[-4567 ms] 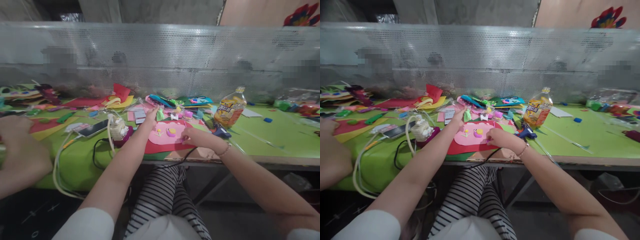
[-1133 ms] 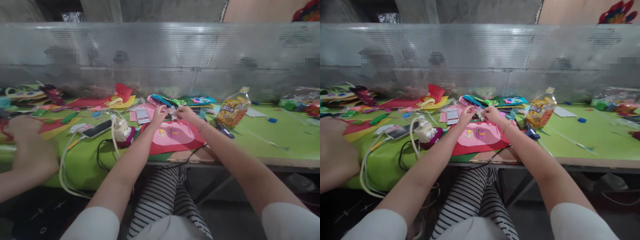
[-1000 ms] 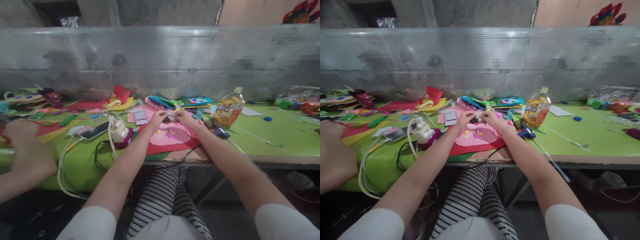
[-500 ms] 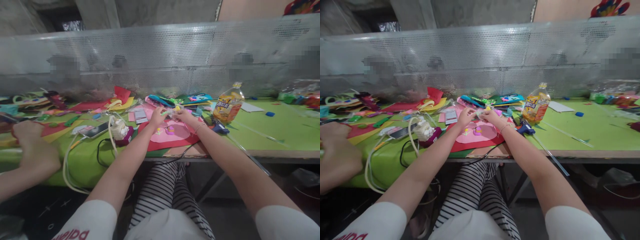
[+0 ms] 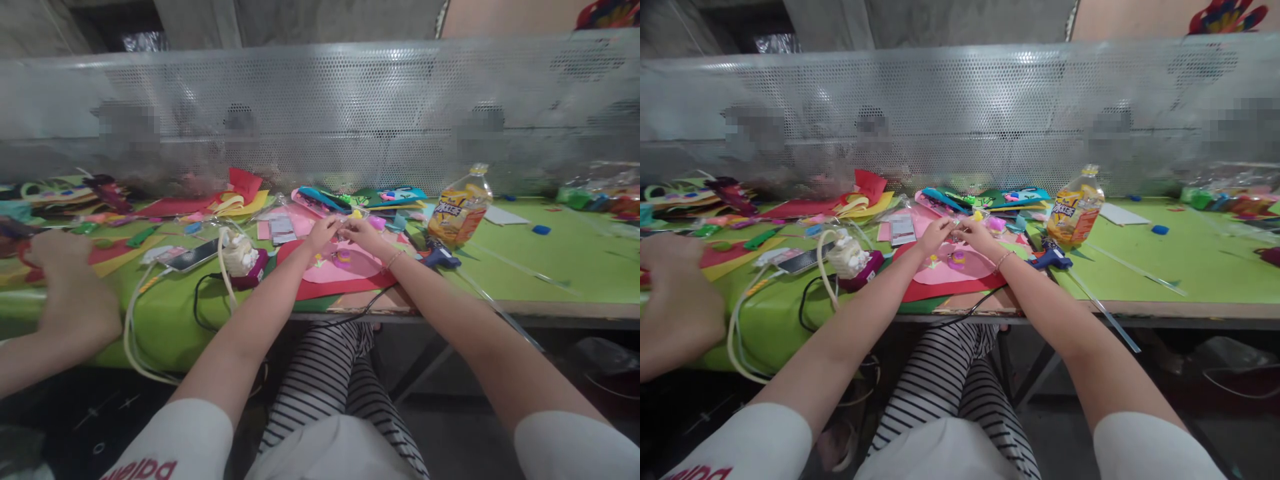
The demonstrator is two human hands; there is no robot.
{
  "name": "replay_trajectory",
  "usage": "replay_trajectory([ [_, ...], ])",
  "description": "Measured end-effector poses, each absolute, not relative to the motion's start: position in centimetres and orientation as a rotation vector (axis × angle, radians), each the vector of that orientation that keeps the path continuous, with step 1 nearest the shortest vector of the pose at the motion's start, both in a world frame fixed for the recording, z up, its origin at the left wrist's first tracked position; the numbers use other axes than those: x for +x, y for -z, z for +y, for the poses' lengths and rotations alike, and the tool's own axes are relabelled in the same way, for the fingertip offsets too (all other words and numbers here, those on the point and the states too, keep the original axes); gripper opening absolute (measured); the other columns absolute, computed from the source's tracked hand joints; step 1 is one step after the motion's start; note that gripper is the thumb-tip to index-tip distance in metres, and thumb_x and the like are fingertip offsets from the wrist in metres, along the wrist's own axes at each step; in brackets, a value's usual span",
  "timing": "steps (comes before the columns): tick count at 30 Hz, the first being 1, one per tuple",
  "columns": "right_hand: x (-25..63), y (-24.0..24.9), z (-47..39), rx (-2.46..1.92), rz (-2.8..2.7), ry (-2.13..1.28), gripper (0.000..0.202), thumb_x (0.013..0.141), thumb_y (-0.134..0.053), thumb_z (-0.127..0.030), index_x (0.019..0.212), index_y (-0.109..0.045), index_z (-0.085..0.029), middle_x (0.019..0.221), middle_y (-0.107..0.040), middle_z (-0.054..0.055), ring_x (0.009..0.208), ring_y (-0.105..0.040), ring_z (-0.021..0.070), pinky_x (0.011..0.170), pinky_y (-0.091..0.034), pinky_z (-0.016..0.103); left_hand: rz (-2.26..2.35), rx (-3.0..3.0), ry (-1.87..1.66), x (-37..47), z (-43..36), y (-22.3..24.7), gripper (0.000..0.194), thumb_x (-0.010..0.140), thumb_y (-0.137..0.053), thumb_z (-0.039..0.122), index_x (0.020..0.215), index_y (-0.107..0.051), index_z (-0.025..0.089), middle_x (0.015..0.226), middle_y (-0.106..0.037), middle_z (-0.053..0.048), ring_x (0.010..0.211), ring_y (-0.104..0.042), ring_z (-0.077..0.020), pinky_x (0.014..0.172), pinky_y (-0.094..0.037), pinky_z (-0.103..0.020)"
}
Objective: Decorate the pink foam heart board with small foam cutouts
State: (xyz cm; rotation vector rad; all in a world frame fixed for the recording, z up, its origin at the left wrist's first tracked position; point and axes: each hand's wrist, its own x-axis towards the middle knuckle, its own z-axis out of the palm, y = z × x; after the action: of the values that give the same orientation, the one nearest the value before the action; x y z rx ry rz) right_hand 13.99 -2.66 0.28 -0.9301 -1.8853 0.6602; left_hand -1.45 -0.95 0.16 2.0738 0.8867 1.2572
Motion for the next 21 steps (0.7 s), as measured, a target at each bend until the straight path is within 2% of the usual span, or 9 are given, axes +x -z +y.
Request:
replay_trajectory([
  [5,14.09,-0.32,-2.73,-0.892,-1.87,-0.704,0.02,0.075,-0.059,-0.037,0.073,-0.054,-0.017,0.067,-0.056,0.0,0.058,-0.051,0.0087,0.053,-0.045,0.021,0.834,1.962,-1.176,-1.37,-0.9,-0.23,0.032,0.085,-0.048,0.043,0.065,-0.045,0.017,0.055,-0.044,0.004,0.053,-0.043,-0.0081,0.053,-0.034,-0.02],
  [9,14.05,-0.38,-2.99,-0.872,-1.873,-0.735,0.023,0.078,-0.056,-0.04,0.073,-0.052,-0.018,0.062,-0.052,-0.002,0.057,-0.049,0.0089,0.054,-0.044,0.022,0.731,1.902,-1.096,-1.37,-0.71,-0.28,0.032,0.085,-0.047,0.045,0.069,-0.046,0.017,0.058,-0.047,0.004,0.049,-0.043,-0.0063,0.049,-0.035,-0.018],
  [14,13.83,-0.71,-3.47,-0.862,-1.844,-0.8,0.023,0.08,-0.051,-0.04,0.071,-0.048,-0.019,0.065,-0.05,-0.003,0.06,-0.05,0.0087,0.057,-0.043,0.022,0.719,1.86,-1.101,-1.19,-0.72,-0.42,0.029,0.088,-0.045,0.038,0.069,-0.046,0.017,0.056,-0.046,0.004,0.05,-0.043,-0.0063,0.05,-0.034,-0.018],
  [17,13.64,-0.96,-3.5,-0.902,-1.831,-0.769,0.02,0.08,-0.048,-0.036,0.07,-0.047,-0.019,0.064,-0.049,-0.003,0.058,-0.049,0.0095,0.057,-0.042,0.023,0.792,1.85,-1.184,-1.17,-0.72,-0.5,0.027,0.087,-0.045,0.032,0.065,-0.041,0.017,0.054,-0.041,0.005,0.05,-0.04,-0.0065,0.051,-0.033,-0.019],
  [21,13.66,-1.29,-3.37,-1.096,-1.77,-0.467,0.015,0.075,-0.047,-0.022,0.061,-0.042,-0.02,0.056,-0.047,-0.003,0.055,-0.045,0.0118,0.054,-0.036,0.025,0.909,1.934,-1.326,-1.32,-0.73,-0.62,0.027,0.084,-0.046,0.025,0.06,-0.037,0.018,0.053,-0.035,0.006,0.05,-0.034,-0.0071,0.051,-0.027,-0.021],
])
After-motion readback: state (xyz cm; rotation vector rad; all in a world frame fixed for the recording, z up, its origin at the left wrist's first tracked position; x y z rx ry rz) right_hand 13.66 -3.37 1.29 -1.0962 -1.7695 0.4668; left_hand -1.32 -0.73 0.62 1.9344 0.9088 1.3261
